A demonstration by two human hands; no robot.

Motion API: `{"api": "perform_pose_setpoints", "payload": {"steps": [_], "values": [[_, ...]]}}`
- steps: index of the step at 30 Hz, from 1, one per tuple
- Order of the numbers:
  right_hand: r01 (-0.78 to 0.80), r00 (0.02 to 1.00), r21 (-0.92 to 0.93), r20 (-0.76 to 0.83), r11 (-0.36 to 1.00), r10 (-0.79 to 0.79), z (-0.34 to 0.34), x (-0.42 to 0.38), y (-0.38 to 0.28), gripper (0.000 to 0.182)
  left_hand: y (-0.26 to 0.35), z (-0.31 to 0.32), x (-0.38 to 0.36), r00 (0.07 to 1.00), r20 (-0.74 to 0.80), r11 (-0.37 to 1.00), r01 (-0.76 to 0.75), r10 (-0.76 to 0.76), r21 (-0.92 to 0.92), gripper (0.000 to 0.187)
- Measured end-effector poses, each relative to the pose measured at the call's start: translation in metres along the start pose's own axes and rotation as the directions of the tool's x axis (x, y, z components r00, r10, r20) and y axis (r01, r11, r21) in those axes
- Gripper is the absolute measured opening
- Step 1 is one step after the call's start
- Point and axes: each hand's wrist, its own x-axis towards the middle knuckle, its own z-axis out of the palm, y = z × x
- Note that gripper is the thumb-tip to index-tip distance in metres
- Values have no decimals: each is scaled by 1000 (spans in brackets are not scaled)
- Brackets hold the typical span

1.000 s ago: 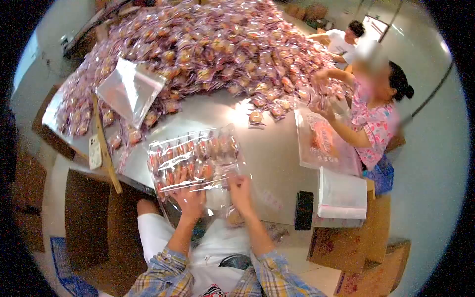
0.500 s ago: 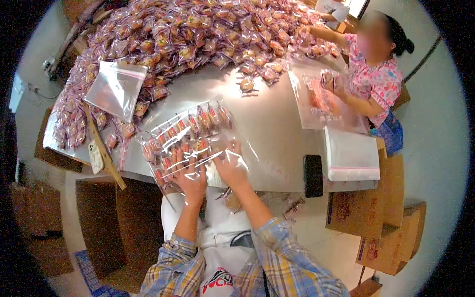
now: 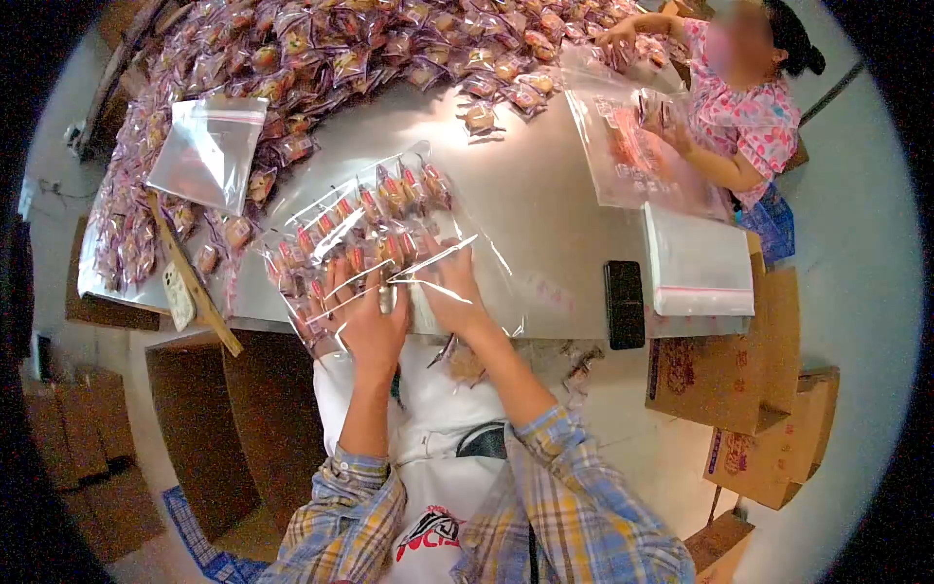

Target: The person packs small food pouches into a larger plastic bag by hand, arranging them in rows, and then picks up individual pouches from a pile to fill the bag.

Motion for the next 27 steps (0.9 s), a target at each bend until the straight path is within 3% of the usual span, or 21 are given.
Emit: {"api": "perform_pose_setpoints", "payload": {"steps": [3,5,6,7,8,10,11,14,17,20,23,25,26,27], "values": [[-168,976,122,162,978,147,-7,-1,-15,62,7,-6,8,991,58,992,-119,117,31,49],[-124,986,245,144,962,90,-4,-4,-5,68,8,2,11,962,163,972,-230,219,49,52],[-96,992,289,111,952,66,2,-10,6,69,15,-6,19,965,133,963,-243,226,120,43],[-63,997,330,71,942,42,-4,-7,-13,70,15,-9,22,970,103,973,-227,221,44,36],[-378,918,355,261,855,298,-24,-19,-34,71,13,-6,22,975,85,978,-208,205,23,33],[-32,981,35,192,999,25,-37,-44,-46,69,8,8,19,978,34,978,-206,206,15,27],[143,973,-129,199,981,-116,-41,-57,-51,68,3,14,15,976,2,975,-219,219,34,25],[423,844,-245,457,872,-281,-70,-83,-73,69,4,11,15,980,2,979,-199,199,51,23],[408,865,-430,465,806,-189,-76,-110,-56,70,8,12,14,983,21,983,-181,181,29,23],[308,900,-484,428,819,-86,-67,-133,-21,70,6,10,12,984,41,985,-174,173,15,26],[219,912,-340,404,914,-69,-72,-129,-25,64,2,14,11,981,21,980,-195,195,28,27],[-61,967,-60,246,996,74,-68,-123,-40,58,0,14,11,980,16,980,-199,199,25,27],[-192,967,101,187,976,171,-64,-122,-48,55,-1,12,10,981,29,981,-192,191,35,27],[-206,975,131,108,970,192,-59,-115,-53,53,0,12,11,982,38,982,-185,184,41,27]]}}
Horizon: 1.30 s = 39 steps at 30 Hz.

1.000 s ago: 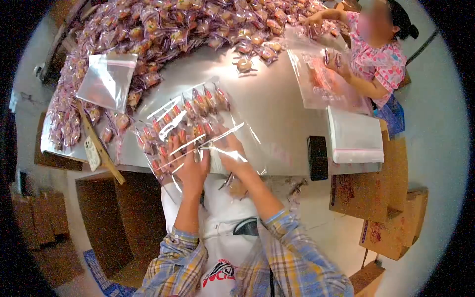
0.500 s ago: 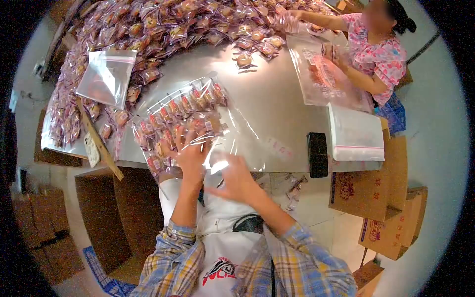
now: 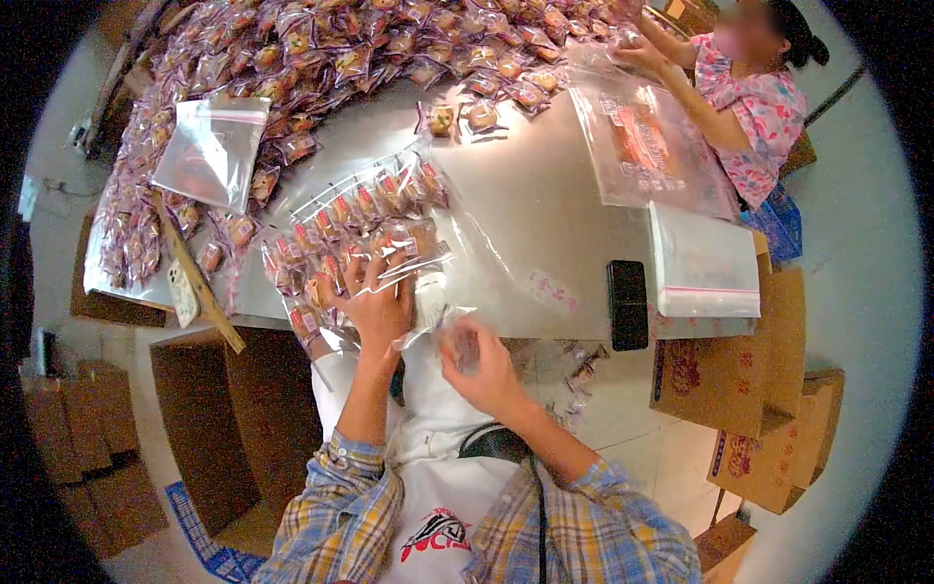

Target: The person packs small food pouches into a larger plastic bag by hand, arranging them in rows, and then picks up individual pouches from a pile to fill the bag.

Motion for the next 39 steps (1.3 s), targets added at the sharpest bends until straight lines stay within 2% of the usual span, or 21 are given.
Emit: {"api": "perform_pose_setpoints", "payload": {"steps": [2,6,7,10,13,15,16,18,19,20,22,24,25,27,28,30,32,33,36,37,39], "values": [[-10,985,60,-169,998,20,9,26,-9,49,2,1,1,1000,-1,1000,2,-2,11,27],[-111,973,2,-202,994,109,20,78,-11,44,5,-5,4,1000,-14,1000,-1,1,3,24],[26,947,1,-320,1000,-24,29,83,-6,42,4,-7,5,1000,-5,1000,2,-2,7,23],[155,955,-199,-221,968,-198,21,77,-6,46,0,-6,4,1000,-2,1000,12,-12,16,22],[316,905,-504,-95,804,-415,8,55,-1,53,-1,-3,5,1000,-7,1000,14,-14,22,31],[241,920,-478,-165,845,-356,6,49,9,56,7,-8,7,1000,1,998,15,-15,66,37],[203,924,-460,-203,865,-325,7,47,12,57,11,-12,8,1000,5,996,12,-12,91,40],[47,976,-91,-210,995,-65,7,51,12,56,20,-16,6,999,32,997,30,-32,78,49],[-44,982,102,-181,994,62,8,55,10,56,22,-16,6,1000,10,996,11,-12,85,50],[-100,972,297,-177,950,157,10,60,10,55,24,-18,7,1000,-10,996,-8,9,91,51],[-181,940,642,-110,745,323,22,74,15,53,18,-21,9,997,73,1000,18,-20,21,49],[-107,943,704,-152,702,296,39,85,25,53,5,-19,7,994,96,995,63,-55,-76,47],[-69,943,734,-172,676,284,47,92,27,53,-1,-22,8,996,91,999,20,-16,-45,42],[121,940,400,-340,909,25,62,102,29,56,-4,-27,9,994,107,1000,14,-11,-27,41],[208,917,200,-380,957,-120,67,107,30,57,-6,-29,8,993,119,1000,13,-11,-17,40],[161,948,268,-308,950,-74,71,115,27,59,-8,-26,6,994,112,999,21,-17,-36,51],[155,949,538,-314,829,27,83,118,15,57,2,-37,11,991,134,999,20,-14,-48,56],[148,955,558,-297,816,30,82,116,9,53,1,-41,14,986,164,997,7,6,-80,61],[55,992,679,-119,732,36,74,116,8,55,-13,-22,14,993,117,999,-4,10,-51,59],[81,997,629,-68,773,-49,75,115,16,64,-14,-22,15,991,131,999,23,-17,-44,51],[103,993,669,-29,736,-112,76,110,15,68,-19,-24,21,998,54,1000,-22,23,-20,42]]}}
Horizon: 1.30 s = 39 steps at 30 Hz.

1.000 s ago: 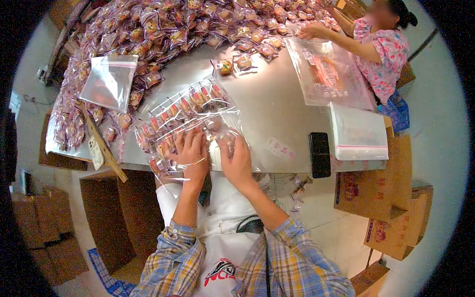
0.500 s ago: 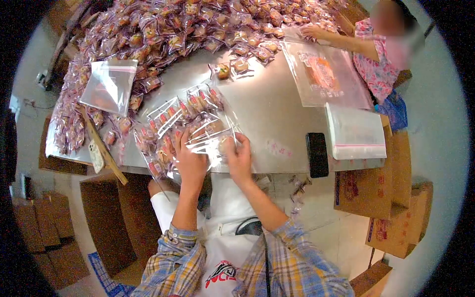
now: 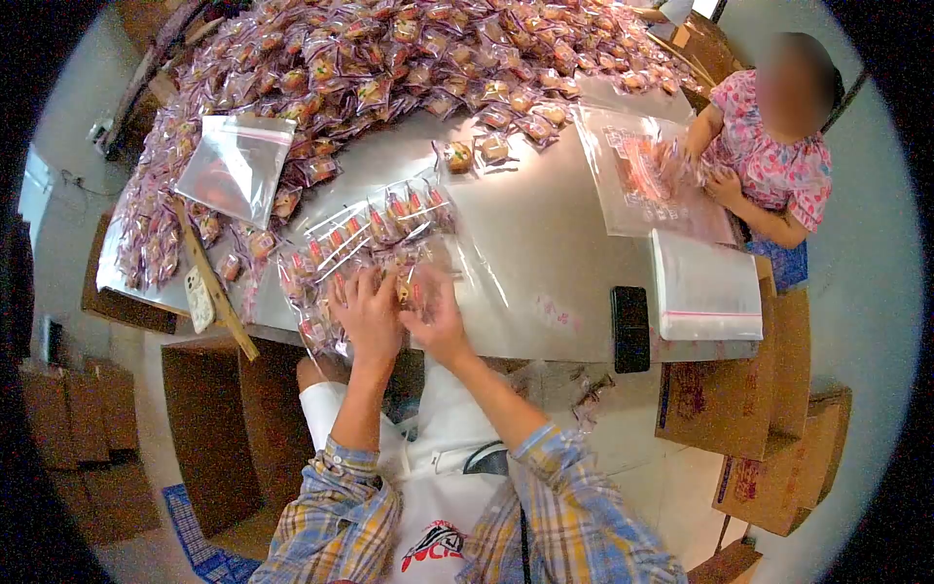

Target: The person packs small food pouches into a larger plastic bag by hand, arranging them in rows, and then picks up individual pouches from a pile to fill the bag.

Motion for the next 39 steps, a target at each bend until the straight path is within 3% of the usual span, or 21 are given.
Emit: {"api": "perform_pose_setpoints", "payload": {"steps": [2,5,6,7,9,12,13,15,16,19,20,22,24,27,28,32,34,35,37,39], "values": [[12,1000,72,-3,997,-11,3,0,6,75,0,-5,2,998,-55,1000,-8,7,-22,31],[-33,990,113,-131,993,48,1,2,8,68,-10,-9,0,999,-36,999,-32,33,24,25],[56,978,94,-203,994,-36,2,5,11,55,-7,-11,1,996,-84,999,-20,16,-36,21],[-65,955,99,-281,993,90,-6,7,19,42,-11,-10,1,996,-89,1000,-11,8,-27,24],[-51,947,218,-298,975,117,-14,14,24,39,-18,-2,-5,995,-100,1000,8,-9,-13,29],[-51,970,60,-235,997,64,-1,13,20,50,-16,1,-8,983,-182,1000,23,-25,-10,27],[41,981,-188,-178,981,-75,2,13,16,53,-12,-4,-9,980,-197,999,39,-40,-8,28],[246,956,-609,26,754,-291,8,15,6,59,-12,-9,-11,990,-114,995,89,-83,49,34],[353,920,-682,129,640,-370,12,16,-1,63,-16,-9,-13,992,-95,995,85,-80,46,36],[219,972,-784,122,581,-202,7,15,6,66,-21,-13,-12,998,-3,997,70,-70,19,43],[300,945,-813,183,498,-271,7,16,10,62,-19,-18,-12,999,30,998,35,-37,43,45],[319,946,-880,275,351,-171,3,18,11,57,-16,-20,-11,996,84,996,-11,4,88,51],[345,937,-911,350,224,-19,-4,27,4,60,-15,-16,-10,999,28,997,30,-32,70,53],[292,929,-956,281,12,-242,2,30,-12,59,-14,-4,-9,998,-36,996,56,-54,63,53],[207,937,-978,193,18,-293,11,34,-23,60,-12,-4,-8,997,-44,996,61,-58,67,52],[189,964,-957,137,221,-229,0,48,-8,59,-14,8,-11,991,-118,996,75,-69,45,47],[122,968,-869,-3,479,-253,-3,48,5,56,-15,9,-11,985,-163,996,73,-64,45,48],[92,967,-796,-72,598,-245,-4,49,13,55,-15,10,-11,985,-155,996,78,-72,35,48],[-108,957,-344,-291,933,4,8,51,0,50,-14,6,-11,985,-137,994,105,-102,14,48],[-145,955,-196,-284,970,85,12,48,7,47,-18,10,-15,983,-140,992,126,-121,24,50]]}}
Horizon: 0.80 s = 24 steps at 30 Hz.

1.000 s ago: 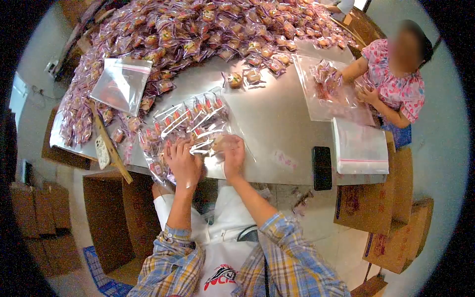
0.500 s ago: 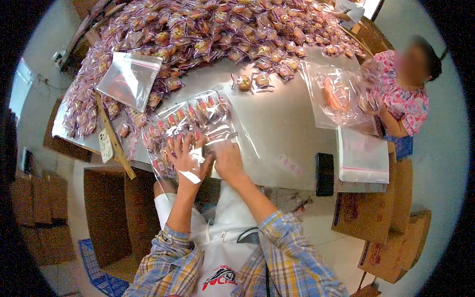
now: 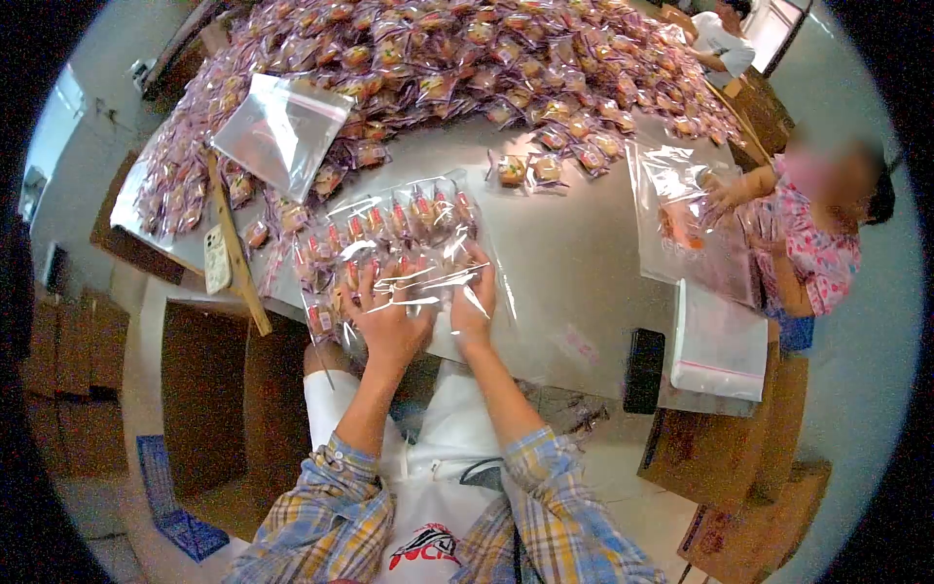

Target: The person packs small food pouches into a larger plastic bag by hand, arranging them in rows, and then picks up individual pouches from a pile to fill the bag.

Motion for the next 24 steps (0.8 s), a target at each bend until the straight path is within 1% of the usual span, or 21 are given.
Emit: {"api": "perform_pose_setpoints", "payload": {"steps": [2,3,6,7,10,13,14,15,16,18,19,20,22,23,24], "values": [[214,976,-209,92,954,-199,-3,1,24,46,-1,6,0,999,-53,1000,2,-2,-7,52],[218,975,-346,126,913,-185,-3,-6,18,50,2,-1,4,999,23,1000,27,-27,9,53],[437,897,-505,185,744,-401,0,-9,19,59,3,-3,0,998,-24,998,52,-52,28,52],[398,917,-445,195,802,-347,-2,-10,19,67,1,-5,-1,1000,-19,1000,17,-17,-2,59],[464,886,-483,262,743,-383,0,-14,14,73,-1,-10,-6,998,10,997,65,-64,-40,62],[542,840,-534,373,649,-395,-1,-15,7,81,-1,-24,-21,987,-77,979,126,-140,-160,55],[546,838,-538,373,643,-399,-1,-16,9,83,0,-34,-28,981,-100,969,141,-163,-202,52],[553,833,-542,375,633,-407,-2,-15,12,85,1,-41,-36,976,-170,983,113,-137,-141,47],[563,827,-547,377,620,-418,-1,-12,9,87,-3,-44,-45,972,-142,972,164,-189,-170,46],[578,816,-546,375,606,-440,0,-13,8,83,-10,-51,-61,953,-72,936,273,-295,-222,45],[581,814,-554,373,596,-446,0,-12,10,82,-8,-52,-56,926,-84,910,340,-368,-235,42],[585,810,-561,374,586,-451,1,-12,12,81,-10,-50,-54,911,-128,903,353,-391,-247,43],[574,819,-567,369,591,-440,0,-13,9,78,-12,-56,-45,945,-188,960,278,-266,40,46],[569,822,-568,366,595,-437,2,-13,8,77,-15,-56,-43,951,-135,960,280,-277,6,52],[560,828,-569,363,602,-427,3,-12,9,76,-19,-53,-42,957,-106,959,277,-270,57,53]]}}
